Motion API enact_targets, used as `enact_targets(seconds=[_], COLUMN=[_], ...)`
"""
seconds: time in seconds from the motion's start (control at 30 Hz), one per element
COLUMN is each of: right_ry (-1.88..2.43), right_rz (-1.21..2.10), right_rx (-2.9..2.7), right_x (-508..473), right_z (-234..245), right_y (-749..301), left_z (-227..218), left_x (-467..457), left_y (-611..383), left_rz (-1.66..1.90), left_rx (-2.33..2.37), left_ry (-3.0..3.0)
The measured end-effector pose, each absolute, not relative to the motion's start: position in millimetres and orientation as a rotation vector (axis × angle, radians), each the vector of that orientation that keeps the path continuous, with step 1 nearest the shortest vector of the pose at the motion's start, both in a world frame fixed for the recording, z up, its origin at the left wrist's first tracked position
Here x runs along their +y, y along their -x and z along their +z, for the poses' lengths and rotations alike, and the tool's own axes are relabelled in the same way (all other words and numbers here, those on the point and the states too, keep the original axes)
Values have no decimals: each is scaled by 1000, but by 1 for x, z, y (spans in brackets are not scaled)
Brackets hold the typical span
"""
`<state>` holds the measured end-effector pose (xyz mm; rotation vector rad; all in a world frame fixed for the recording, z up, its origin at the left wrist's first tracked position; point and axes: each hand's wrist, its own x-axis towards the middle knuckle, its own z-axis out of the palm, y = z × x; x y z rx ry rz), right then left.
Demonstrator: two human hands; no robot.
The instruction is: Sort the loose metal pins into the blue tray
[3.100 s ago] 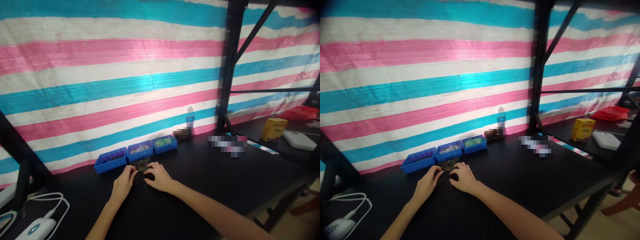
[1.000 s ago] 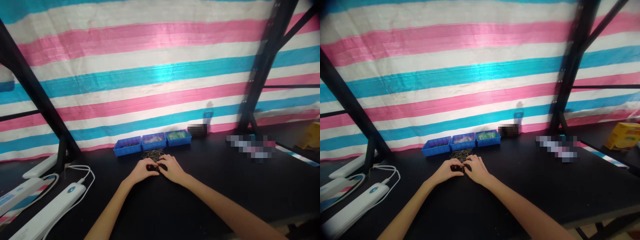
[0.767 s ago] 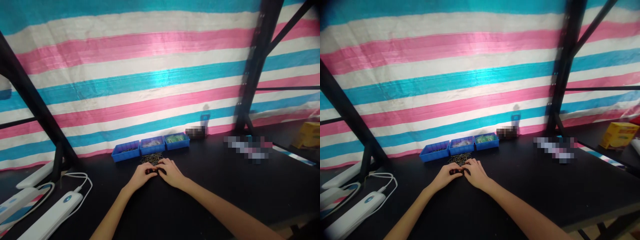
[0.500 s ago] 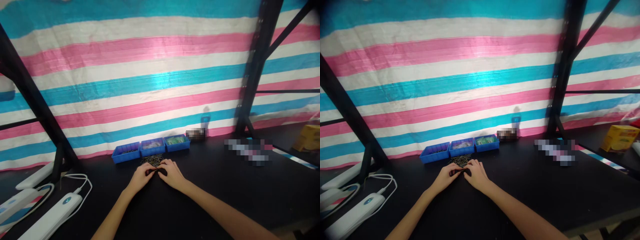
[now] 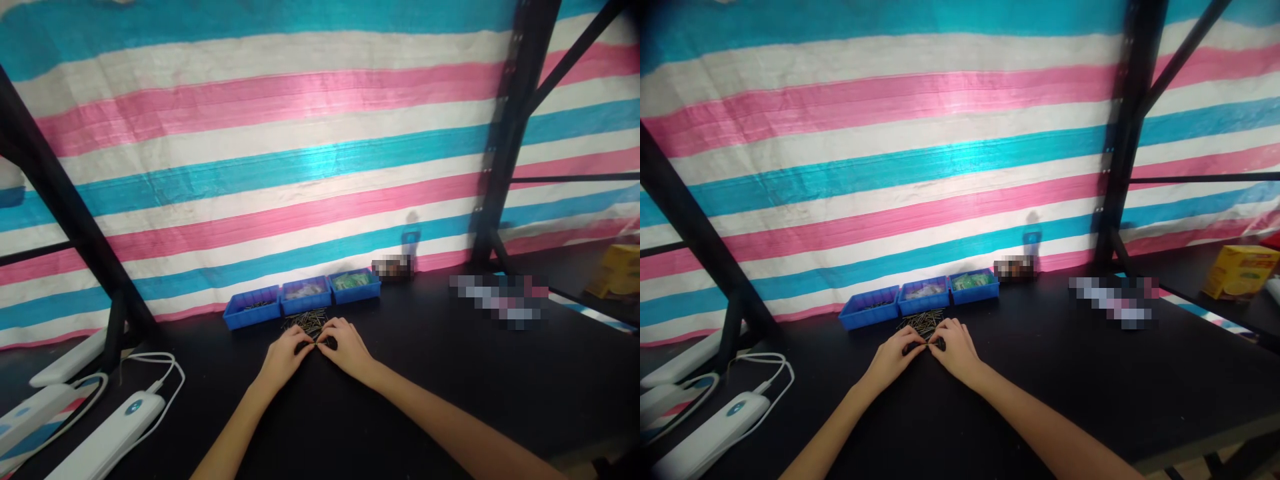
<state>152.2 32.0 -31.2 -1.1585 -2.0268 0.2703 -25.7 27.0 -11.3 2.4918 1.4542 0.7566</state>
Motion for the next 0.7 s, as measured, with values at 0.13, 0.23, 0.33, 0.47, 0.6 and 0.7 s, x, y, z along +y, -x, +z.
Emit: enact_targets(seconds=[0.13, 0.23, 0.33, 0.47, 0.6, 0.7], right_ry=[1096, 1058, 1041, 1030, 991, 958], right_rz=[270, 278, 280, 302, 314, 324], right_rx=[-1996, -1986, -1958, -1921, -1899, -1883], right_x=[31, 30, 30, 30, 32, 33], right_z=[-27, -23, -21, -22, -25, -28], right_y=[-152, -152, -152, -153, -153, -153], left_z=[-11, -12, -13, -14, -16, -16], left_x=[26, 26, 28, 31, 32, 32], left_y=[25, 23, 23, 24, 22, 19], left_rz=[788, 836, 935, 1062, 1147, 1231], left_rx=[1474, 1429, 1393, 1384, 1376, 1374], left_ry=[-2468, -2454, -2425, -2385, -2355, -2318])
